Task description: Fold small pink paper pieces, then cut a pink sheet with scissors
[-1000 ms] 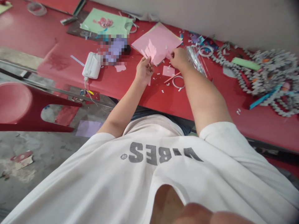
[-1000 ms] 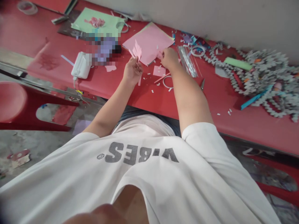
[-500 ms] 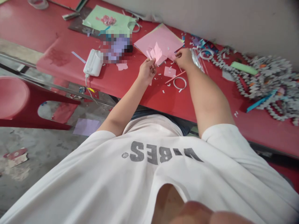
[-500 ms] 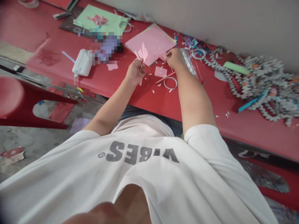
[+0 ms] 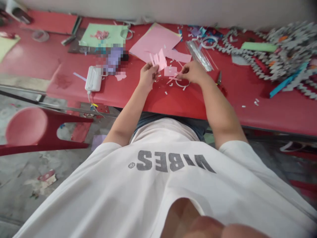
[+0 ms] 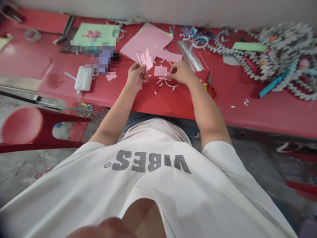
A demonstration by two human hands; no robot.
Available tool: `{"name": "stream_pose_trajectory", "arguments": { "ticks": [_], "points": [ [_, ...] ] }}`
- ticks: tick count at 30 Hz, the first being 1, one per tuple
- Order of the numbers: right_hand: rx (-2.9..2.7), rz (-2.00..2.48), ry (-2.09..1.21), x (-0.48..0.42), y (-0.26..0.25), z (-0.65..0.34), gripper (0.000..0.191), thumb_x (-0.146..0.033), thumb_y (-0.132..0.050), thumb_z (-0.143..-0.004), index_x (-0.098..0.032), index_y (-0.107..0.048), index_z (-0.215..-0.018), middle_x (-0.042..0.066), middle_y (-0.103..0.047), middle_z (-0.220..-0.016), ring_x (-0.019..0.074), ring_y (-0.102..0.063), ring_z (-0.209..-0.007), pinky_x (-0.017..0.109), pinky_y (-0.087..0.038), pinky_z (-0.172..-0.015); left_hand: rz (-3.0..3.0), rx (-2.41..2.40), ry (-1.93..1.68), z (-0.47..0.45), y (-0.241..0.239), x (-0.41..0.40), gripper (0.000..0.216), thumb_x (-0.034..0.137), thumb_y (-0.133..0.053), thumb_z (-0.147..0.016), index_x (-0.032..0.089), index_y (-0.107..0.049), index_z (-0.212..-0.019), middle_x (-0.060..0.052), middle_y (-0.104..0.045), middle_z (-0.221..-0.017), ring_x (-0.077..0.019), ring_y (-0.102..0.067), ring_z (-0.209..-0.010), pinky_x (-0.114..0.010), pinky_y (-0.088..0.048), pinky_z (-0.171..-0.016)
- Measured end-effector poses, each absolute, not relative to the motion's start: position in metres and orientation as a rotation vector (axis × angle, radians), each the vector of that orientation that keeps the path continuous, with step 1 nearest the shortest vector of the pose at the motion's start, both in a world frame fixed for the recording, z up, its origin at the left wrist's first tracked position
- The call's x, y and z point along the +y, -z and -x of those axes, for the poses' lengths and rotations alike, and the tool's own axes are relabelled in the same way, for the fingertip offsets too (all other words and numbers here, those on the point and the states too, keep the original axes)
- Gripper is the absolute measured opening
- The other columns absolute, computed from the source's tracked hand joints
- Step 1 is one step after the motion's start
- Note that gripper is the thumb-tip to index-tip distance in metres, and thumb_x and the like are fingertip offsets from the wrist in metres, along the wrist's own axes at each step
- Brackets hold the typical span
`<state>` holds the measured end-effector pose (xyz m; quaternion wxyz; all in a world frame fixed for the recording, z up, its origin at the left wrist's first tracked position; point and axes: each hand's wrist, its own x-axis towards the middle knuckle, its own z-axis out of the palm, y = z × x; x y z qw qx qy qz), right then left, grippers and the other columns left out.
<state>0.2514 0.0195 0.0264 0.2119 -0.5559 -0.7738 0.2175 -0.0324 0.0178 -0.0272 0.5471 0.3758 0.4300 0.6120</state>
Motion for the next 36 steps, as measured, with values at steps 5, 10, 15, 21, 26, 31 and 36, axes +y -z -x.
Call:
{"name": "stream_pose_trajectory", "arguments": {
  "ticks": [5, 10, 15, 21, 26, 31, 36],
  "points": [
    [-1.967, 1.477, -0.568, -0.001, -0.033, -0.264, 0.044, -0.073, -0.075, -0.106, -0.03, -0.084, -0.1, 0.011, -0.09, -0.112, 0.0378, -0.078, -0.113, 0.055, -0.06, -0.102, -1.336, 1.054, -1.418, 0.028, 0.042, 0.017, 0.041, 0.047, -0.098, -0.094, 0.023, -0.071, -0.112, -0.006, -0.078, -0.097, -0.0242, -0.083, -0.096, -0.04, -0.068, -0.093],
    [-1.835, 1.45, -0.606, -0.009, -0.04, -0.281, 0.055, -0.084, -0.062, -0.11, -0.032, -0.082, -0.113, 0.006, -0.09, -0.107, 0.0299, -0.071, -0.115, 0.052, -0.058, -0.111, -1.724, 1.005, -1.27, 0.02, 0.054, 0.014, 0.045, 0.046, -0.096, -0.088, 0.023, -0.075, -0.12, -0.008, -0.083, -0.11, -0.0293, -0.085, -0.107, -0.053, -0.068, -0.11],
    [-1.798, 1.342, -0.63, -0.011, -0.038, -0.265, 0.063, -0.093, -0.062, -0.103, -0.034, -0.082, -0.111, 0.007, -0.09, -0.113, 0.036, -0.079, -0.113, 0.059, -0.065, -0.108, -1.838, 1.028, -1.276, 0.026, 0.061, 0.017, 0.041, 0.04, -0.093, -0.083, 0.022, -0.078, -0.117, -0.012, -0.085, -0.117, -0.0304, -0.084, -0.115, -0.052, -0.066, -0.114],
    [-1.884, 1.369, -0.674, -0.023, -0.035, -0.247, 0.06, -0.087, -0.065, -0.106, -0.032, -0.084, -0.123, 0.01, -0.089, -0.119, 0.0414, -0.08, -0.123, 0.063, -0.066, -0.118, -1.651, 1.008, -1.356, 0.03, 0.057, 0.018, 0.042, 0.048, -0.094, -0.085, 0.023, -0.079, -0.116, -0.009, -0.084, -0.111, -0.0253, -0.083, -0.108, -0.043, -0.066, -0.108],
    [-1.99, 1.431, -0.701, -0.034, -0.042, -0.242, 0.053, -0.078, -0.061, -0.111, -0.033, -0.084, -0.128, 0.011, -0.086, -0.136, 0.042, -0.075, -0.132, 0.061, -0.061, -0.126, -1.41, 1.005, -1.329, 0.022, 0.035, 0.0, 0.033, 0.036, -0.098, -0.087, 0.024, -0.081, -0.112, -0.004, -0.082, -0.1, -0.0212, -0.081, -0.103, -0.035, -0.065, -0.104],
    [-2.062, 1.446, -0.664, -0.034, -0.038, -0.239, 0.056, -0.079, -0.057, -0.112, -0.032, -0.083, -0.13, 0.011, -0.083, -0.142, 0.0406, -0.073, -0.136, 0.059, -0.059, -0.128, -1.27, 1.016, -1.308, 0.016, 0.018, -0.01, 0.029, 0.017, -0.1, -0.082, 0.022, -0.083, -0.104, -0.004, -0.078, -0.094, -0.0228, -0.082, -0.105, -0.036, -0.065, -0.105],
    [-2.089, 1.405, -0.603, -0.035, -0.035, -0.236, 0.052, -0.075, -0.054, -0.114, -0.033, -0.082, -0.127, 0.012, -0.082, -0.142, 0.0378, -0.073, -0.134, 0.055, -0.06, -0.127, -1.319, 0.984, -1.309, 0.017, 0.018, -0.012, 0.029, 0.023, -0.103, -0.08, 0.025, -0.084, -0.102, -0.002, -0.078, -0.089, -0.0193, -0.078, -0.087, -0.034, -0.069, -0.089]
  ]
}}
